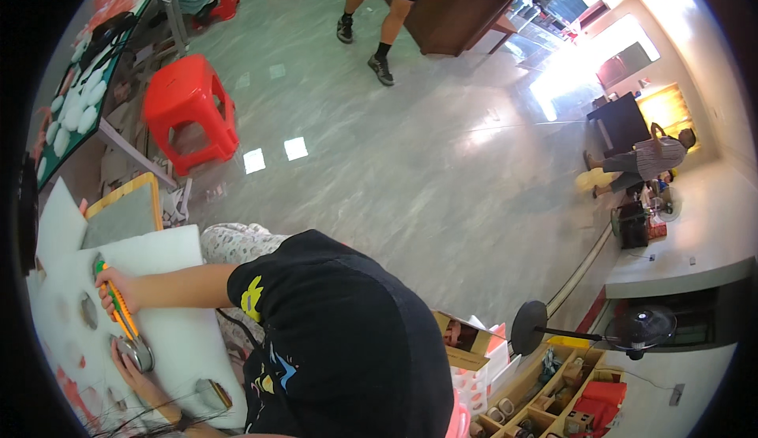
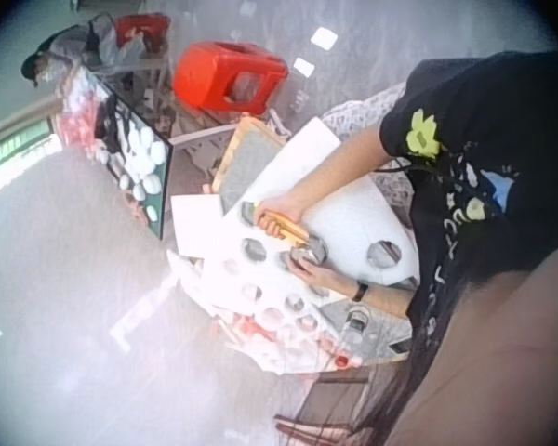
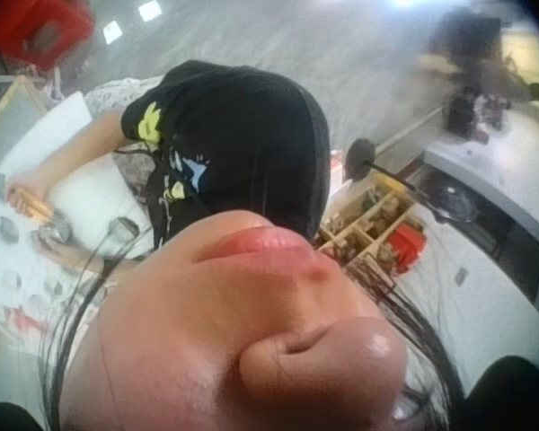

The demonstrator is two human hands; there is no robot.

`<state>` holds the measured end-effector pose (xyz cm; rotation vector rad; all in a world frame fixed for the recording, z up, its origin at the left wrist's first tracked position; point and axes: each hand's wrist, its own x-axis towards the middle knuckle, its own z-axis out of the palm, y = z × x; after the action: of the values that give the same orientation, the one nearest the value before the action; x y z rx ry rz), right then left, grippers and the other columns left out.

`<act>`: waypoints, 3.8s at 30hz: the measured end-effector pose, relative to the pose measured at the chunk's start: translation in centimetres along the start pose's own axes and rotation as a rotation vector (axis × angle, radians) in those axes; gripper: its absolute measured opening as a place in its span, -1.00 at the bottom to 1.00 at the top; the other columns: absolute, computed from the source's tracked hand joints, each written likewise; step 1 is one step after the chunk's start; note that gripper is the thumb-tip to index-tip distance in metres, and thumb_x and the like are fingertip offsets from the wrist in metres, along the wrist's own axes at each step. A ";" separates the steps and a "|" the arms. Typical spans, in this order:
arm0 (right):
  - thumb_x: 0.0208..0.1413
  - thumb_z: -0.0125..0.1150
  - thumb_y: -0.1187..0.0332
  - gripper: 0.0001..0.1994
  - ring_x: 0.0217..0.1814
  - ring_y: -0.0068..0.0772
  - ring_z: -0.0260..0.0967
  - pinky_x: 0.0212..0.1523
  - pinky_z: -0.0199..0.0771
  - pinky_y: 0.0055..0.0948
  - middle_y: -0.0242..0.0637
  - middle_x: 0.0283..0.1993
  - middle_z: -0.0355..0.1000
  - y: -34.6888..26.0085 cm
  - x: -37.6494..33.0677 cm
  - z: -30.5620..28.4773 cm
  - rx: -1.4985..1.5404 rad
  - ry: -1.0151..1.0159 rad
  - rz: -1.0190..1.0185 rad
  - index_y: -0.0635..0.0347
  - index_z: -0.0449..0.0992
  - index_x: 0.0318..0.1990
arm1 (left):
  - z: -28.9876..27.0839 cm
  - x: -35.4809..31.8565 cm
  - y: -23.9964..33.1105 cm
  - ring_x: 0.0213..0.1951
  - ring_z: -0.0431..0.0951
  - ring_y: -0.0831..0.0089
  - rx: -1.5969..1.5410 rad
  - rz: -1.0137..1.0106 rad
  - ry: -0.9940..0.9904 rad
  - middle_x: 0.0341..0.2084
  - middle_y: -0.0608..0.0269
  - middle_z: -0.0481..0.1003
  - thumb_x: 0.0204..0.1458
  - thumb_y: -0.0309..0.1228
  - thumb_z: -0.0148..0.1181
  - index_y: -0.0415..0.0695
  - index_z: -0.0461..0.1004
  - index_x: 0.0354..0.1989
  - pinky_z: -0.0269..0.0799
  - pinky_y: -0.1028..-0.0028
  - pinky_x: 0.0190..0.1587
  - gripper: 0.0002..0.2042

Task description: Cutting circular shapes out of a large foam sheet using a utility knife and a metal cylinder template.

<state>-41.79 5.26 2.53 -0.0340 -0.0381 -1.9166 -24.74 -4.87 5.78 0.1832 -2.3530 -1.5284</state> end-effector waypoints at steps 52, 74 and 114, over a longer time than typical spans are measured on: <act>0.08 -0.05 0.17 -0.72 -0.64 -0.47 0.08 -0.54 0.15 -0.46 -0.39 -0.71 0.08 2.9 -2.2 -1.9 0.074 -0.101 -0.103 0.03 0.24 -0.61 | 5.9 7.0 31.5 0.21 0.07 0.21 -0.008 1.549 1.037 0.16 0.11 0.14 0.06 -0.21 -0.08 -0.26 0.12 0.14 -0.09 0.17 0.23 -0.48; -0.01 0.02 0.19 -0.69 -0.73 -0.55 0.04 -0.60 0.12 -0.53 -0.47 -0.76 0.08 0.5 -2.9 2.1 -0.055 0.050 -0.117 0.03 0.16 -0.69 | 5.9 -0.1 31.7 0.22 0.04 0.19 -0.056 1.535 0.492 0.17 0.09 0.11 0.04 -0.16 -0.08 -0.23 0.11 0.16 -0.11 0.15 0.24 -0.45; -0.07 0.05 0.08 -0.65 -0.74 -0.50 0.06 -0.59 0.18 -0.46 -0.43 -0.78 0.08 2.0 -0.2 0.2 -0.157 0.045 -0.220 0.04 0.15 -0.69 | 18.0 -3.1 29.2 0.24 0.00 0.15 -0.571 1.409 0.623 0.20 0.06 0.06 0.02 -0.06 -0.09 -0.17 0.08 0.18 -0.13 0.12 0.25 -0.40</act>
<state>-39.83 4.76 2.75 -0.0959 0.1449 -2.1363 -25.95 23.74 24.89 -0.8210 -0.9393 -1.0142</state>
